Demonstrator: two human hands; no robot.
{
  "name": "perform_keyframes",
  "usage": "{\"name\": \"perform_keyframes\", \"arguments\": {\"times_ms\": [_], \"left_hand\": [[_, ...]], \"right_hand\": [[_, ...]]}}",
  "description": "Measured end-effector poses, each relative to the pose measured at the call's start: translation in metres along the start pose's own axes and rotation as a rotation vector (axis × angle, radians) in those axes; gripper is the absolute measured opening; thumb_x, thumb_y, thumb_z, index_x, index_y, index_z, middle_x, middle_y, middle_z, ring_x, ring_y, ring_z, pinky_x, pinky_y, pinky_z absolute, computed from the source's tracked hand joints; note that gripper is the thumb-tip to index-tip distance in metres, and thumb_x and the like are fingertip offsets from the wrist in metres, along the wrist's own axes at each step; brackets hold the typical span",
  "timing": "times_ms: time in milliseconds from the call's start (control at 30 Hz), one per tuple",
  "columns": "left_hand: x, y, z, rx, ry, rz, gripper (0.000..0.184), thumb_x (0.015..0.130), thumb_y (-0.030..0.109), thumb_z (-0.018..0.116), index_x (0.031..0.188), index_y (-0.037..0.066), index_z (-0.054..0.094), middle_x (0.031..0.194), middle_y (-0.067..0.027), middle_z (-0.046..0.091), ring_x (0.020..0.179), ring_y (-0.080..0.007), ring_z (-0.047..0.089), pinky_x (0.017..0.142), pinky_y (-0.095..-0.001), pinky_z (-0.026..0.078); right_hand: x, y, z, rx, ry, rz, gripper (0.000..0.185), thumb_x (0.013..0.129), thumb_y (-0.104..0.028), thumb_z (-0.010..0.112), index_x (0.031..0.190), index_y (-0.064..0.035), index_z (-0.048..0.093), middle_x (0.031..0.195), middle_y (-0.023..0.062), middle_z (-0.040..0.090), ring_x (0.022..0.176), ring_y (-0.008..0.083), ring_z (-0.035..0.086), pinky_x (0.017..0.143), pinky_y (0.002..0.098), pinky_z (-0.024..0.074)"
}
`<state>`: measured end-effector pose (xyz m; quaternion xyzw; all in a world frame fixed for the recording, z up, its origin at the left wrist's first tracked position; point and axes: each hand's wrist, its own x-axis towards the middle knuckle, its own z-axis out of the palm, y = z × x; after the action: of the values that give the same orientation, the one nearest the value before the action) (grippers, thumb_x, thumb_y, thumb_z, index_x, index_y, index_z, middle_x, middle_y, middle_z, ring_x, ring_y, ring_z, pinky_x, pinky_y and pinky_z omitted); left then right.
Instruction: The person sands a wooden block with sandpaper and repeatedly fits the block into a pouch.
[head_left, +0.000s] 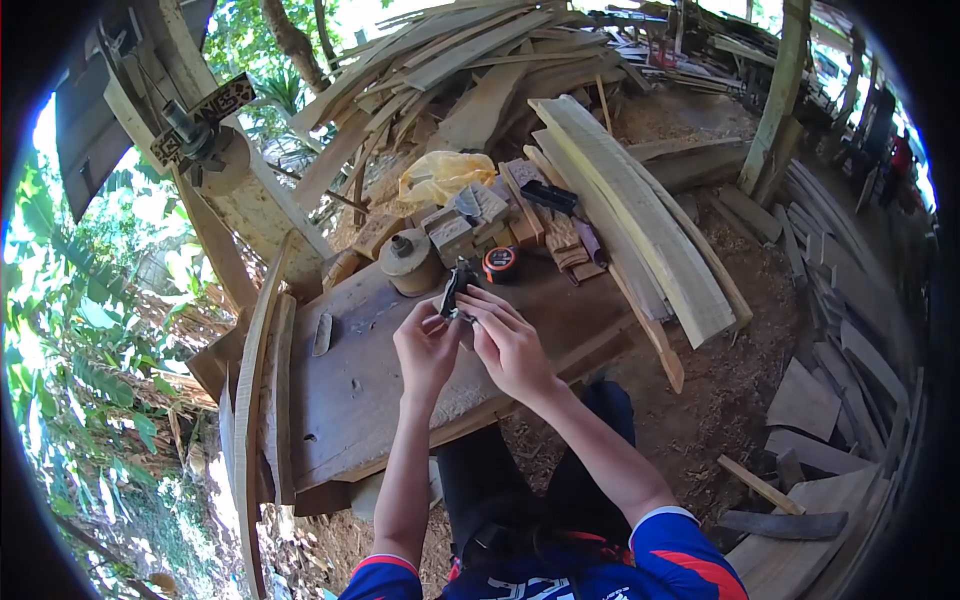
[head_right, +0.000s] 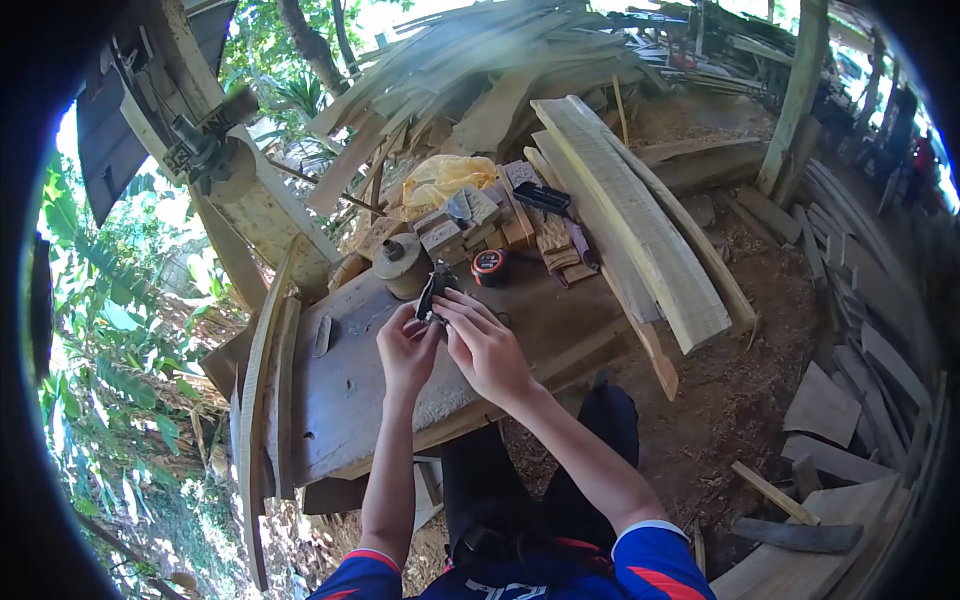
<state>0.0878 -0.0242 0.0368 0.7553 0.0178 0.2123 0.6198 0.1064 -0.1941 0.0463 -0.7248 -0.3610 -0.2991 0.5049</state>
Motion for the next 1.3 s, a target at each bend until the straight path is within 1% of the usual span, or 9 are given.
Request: {"name": "perform_keyframes", "arguments": {"times_ms": [167, 333, 467, 567, 700, 833, 1133, 1233, 1300], "left_hand": [[-0.024, -0.017, -0.042, 0.064, 0.022, -0.014, 0.031, 0.096, 0.006, 0.089, 0.116, -0.003, 0.067, 0.100, -0.0065, 0.080, 0.097, -0.0095, 0.074, 0.085, -0.0269, 0.060], [-0.061, -0.003, -0.077, 0.480, 0.012, 0.088, 0.032, 0.087, 0.013, 0.096, 0.105, 0.000, 0.073, 0.098, -0.0117, 0.082, 0.093, -0.0198, 0.078, 0.091, -0.0351, 0.060], [-0.070, -0.010, -0.080, 0.701, 0.020, 0.267, 0.037, 0.081, 0.018, 0.098, 0.103, -0.002, 0.076, 0.124, -0.0216, 0.079, 0.123, -0.0390, 0.074, 0.107, -0.0452, 0.058], [-0.071, -0.019, -0.080, 0.651, -0.025, 0.092, 0.048, 0.080, 0.023, 0.099, 0.115, -0.002, 0.076, 0.138, -0.0232, 0.073, 0.133, -0.0436, 0.067, 0.115, -0.0506, 0.054], [-0.052, 0.004, -0.063, 0.875, -0.097, 0.351, 0.070, 0.087, 0.030, 0.094, 0.143, -0.003, 0.067, 0.146, -0.0251, 0.069, 0.131, -0.0461, 0.069, 0.112, -0.0519, 0.057], [-0.038, -0.005, -0.048, 0.622, -0.200, 0.089, 0.061, 0.090, 0.016, 0.089, 0.146, 0.000, 0.068, 0.163, -0.0249, 0.060, 0.139, -0.0470, 0.065, 0.114, -0.0505, 0.057], [-0.049, -0.017, -0.007, 0.601, 0.033, 0.158, 0.059, 0.089, 0.016, 0.089, 0.143, -0.001, 0.070, 0.139, -0.0251, 0.075, 0.121, -0.0449, 0.076, 0.101, -0.0470, 0.065], [-0.066, -0.014, 0.000, 0.652, -0.006, 0.296, 0.060, 0.089, 0.016, 0.089, 0.143, -0.001, 0.070, 0.130, -0.0247, 0.078, 0.116, -0.0436, 0.078, 0.099, -0.0467, 0.066], [-0.073, -0.012, -0.001, 0.637, -0.055, 0.341, 0.058, 0.089, 0.016, 0.090, 0.141, 0.000, 0.072, 0.125, -0.0248, 0.080, 0.111, -0.0430, 0.079, 0.095, -0.0478, 0.066]], "right_hand": [[-0.008, 0.005, 0.028, 0.284, -0.017, 0.349, 0.028, 0.112, -0.010, 0.059, 0.132, 0.0015, 0.075, 0.131, 0.0230, 0.077, 0.130, 0.0403, 0.072, 0.112, 0.0469, 0.0554], [-0.007, 0.012, 0.046, 0.063, -0.197, 0.140, 0.027, 0.114, -0.023, 0.061, 0.119, -0.0012, 0.077, 0.116, 0.0183, 0.079, 0.117, 0.0394, 0.073, 0.108, 0.0495, 0.0546], [-0.004, 0.018, 0.048, -0.065, -0.353, 0.129, 0.032, 0.113, -0.032, 0.065, 0.115, -0.0021, 0.076, 0.108, 0.0172, 0.077, 0.109, 0.0388, 0.074, 0.103, 0.0509, 0.0560], [-0.008, 0.017, 0.052, -0.011, -0.367, 0.217, 0.032, 0.113, -0.031, 0.065, 0.112, -0.0013, 0.076, 0.107, 0.0196, 0.077, 0.106, 0.0413, 0.075, 0.096, 0.0525, 0.0576], [-0.009, 0.026, 0.065, 0.188, -0.257, 0.234, 0.028, 0.111, -0.027, 0.067, 0.112, 0.0008, 0.075, 0.108, 0.0231, 0.078, 0.105, 0.0440, 0.075, 0.090, 0.0515, 0.0592], [-0.003, 0.024, 0.057, 0.235, -0.232, 0.465, 0.029, 0.108, -0.023, 0.071, 0.121, 0.0024, 0.076, 0.115, 0.0231, 0.080, 0.109, 0.0420, 0.077, 0.095, 0.0472, 0.0597], [-0.009, 0.012, 0.045, 0.160, -0.002, 0.351, 0.030, 0.115, -0.014, 0.059, 0.128, 0.0091, 0.073, 0.116, 0.0257, 0.080, 0.108, 0.0447, 0.076, 0.097, 0.0463, 0.0592], [0.003, 0.012, 0.019, 0.219, -0.277, 0.651, 0.031, 0.116, -0.017, 0.058, 0.126, 0.0092, 0.073, 0.108, 0.0270, 0.080, 0.101, 0.0435, 0.076, 0.090, 0.0441, 0.0583], [-0.002, 0.035, 0.021, 0.407, -0.278, 0.563, 0.034, 0.117, -0.021, 0.057, 0.121, 0.0081, 0.073, 0.097, 0.0289, 0.075, 0.088, 0.0389, 0.075, 0.082, 0.0426, 0.0562]]}}
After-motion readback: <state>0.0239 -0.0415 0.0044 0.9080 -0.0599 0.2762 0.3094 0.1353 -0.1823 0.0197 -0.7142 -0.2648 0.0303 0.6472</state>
